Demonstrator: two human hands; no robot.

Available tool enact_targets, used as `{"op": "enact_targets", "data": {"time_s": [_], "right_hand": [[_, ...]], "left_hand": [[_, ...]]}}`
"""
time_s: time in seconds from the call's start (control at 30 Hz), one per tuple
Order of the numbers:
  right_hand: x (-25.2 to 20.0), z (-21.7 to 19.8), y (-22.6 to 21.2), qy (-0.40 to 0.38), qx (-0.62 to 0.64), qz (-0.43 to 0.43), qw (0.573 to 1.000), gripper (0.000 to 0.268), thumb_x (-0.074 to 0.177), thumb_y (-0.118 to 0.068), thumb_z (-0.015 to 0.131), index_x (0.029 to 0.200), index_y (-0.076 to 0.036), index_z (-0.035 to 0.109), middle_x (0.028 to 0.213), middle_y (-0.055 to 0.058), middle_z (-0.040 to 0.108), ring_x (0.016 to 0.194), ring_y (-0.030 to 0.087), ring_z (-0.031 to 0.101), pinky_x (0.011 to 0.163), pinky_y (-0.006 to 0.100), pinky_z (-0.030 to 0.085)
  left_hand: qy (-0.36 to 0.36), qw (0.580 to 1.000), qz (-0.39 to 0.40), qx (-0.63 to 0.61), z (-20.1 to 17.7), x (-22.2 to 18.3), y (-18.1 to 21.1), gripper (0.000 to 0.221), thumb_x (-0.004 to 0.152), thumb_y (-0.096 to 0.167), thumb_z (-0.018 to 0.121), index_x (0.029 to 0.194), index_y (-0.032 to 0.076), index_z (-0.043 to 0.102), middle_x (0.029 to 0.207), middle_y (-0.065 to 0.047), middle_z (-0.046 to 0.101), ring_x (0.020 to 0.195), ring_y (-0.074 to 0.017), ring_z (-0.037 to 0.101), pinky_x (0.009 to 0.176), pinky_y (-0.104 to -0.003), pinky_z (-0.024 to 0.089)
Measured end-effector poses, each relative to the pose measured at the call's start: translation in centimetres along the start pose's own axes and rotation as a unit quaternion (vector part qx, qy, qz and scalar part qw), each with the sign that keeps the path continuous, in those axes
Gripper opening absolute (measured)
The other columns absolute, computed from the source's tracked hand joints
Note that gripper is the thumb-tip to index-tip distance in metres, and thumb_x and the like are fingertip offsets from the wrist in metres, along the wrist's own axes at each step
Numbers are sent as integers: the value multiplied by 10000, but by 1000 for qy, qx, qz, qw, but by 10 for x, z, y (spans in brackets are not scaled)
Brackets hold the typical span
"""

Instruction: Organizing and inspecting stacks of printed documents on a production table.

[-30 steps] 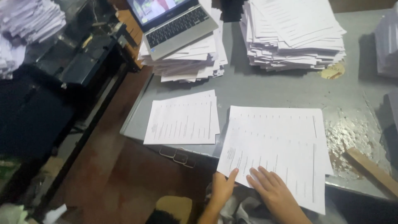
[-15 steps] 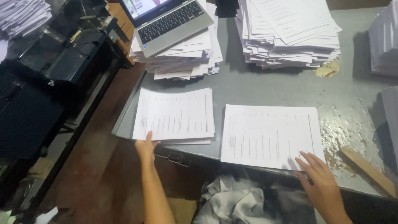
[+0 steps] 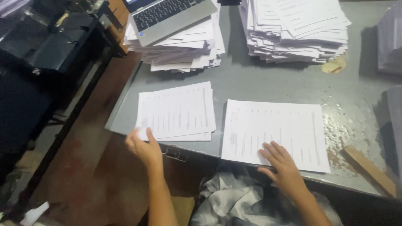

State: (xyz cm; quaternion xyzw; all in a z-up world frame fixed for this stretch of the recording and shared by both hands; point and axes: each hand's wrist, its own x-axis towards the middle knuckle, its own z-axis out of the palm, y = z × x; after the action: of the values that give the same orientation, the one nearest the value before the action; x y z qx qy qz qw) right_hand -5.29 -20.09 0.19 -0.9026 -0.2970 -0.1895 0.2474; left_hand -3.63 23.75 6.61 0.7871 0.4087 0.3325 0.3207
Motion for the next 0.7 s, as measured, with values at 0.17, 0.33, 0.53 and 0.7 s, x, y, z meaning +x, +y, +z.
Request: {"op": "enact_targets", "data": {"time_s": [0.17,0.33,0.53,0.7], "right_hand": [[-14,-47,26,143,-2,208,968,270,1046,-85,579,1294,-48,680,1372,146,660,1376,350,540,1241,485,336],[-63,-34,77,103,-94,283,949,415,987,-57,570,1385,55,614,1468,283,578,1372,448,497,1202,527,356],[-54,-69,34,47,-17,347,937,511,1003,-90,489,1503,14,462,1495,244,536,1377,430,482,1172,508,343],[-71,-108,2,13,141,522,841,651,984,-164,458,1626,-219,364,1496,109,560,1452,259,455,1162,364,316]], "left_hand": [[-443,881,83,-146,46,-100,35,375,995,372,552,1223,135,732,1240,-15,760,1142,-158,695,1029,-301,490],[-493,856,73,-137,67,-161,56,596,943,254,649,1482,63,482,1510,-115,561,1387,-248,543,1140,-366,441],[-477,866,-41,-143,42,-172,65,670,913,229,690,1509,50,444,1488,-77,600,1382,-218,571,1110,-350,500],[-436,880,-81,-168,35,-170,0,550,860,166,752,1387,78,624,1302,-74,756,1156,-206,740,1002,-320,573]]}}
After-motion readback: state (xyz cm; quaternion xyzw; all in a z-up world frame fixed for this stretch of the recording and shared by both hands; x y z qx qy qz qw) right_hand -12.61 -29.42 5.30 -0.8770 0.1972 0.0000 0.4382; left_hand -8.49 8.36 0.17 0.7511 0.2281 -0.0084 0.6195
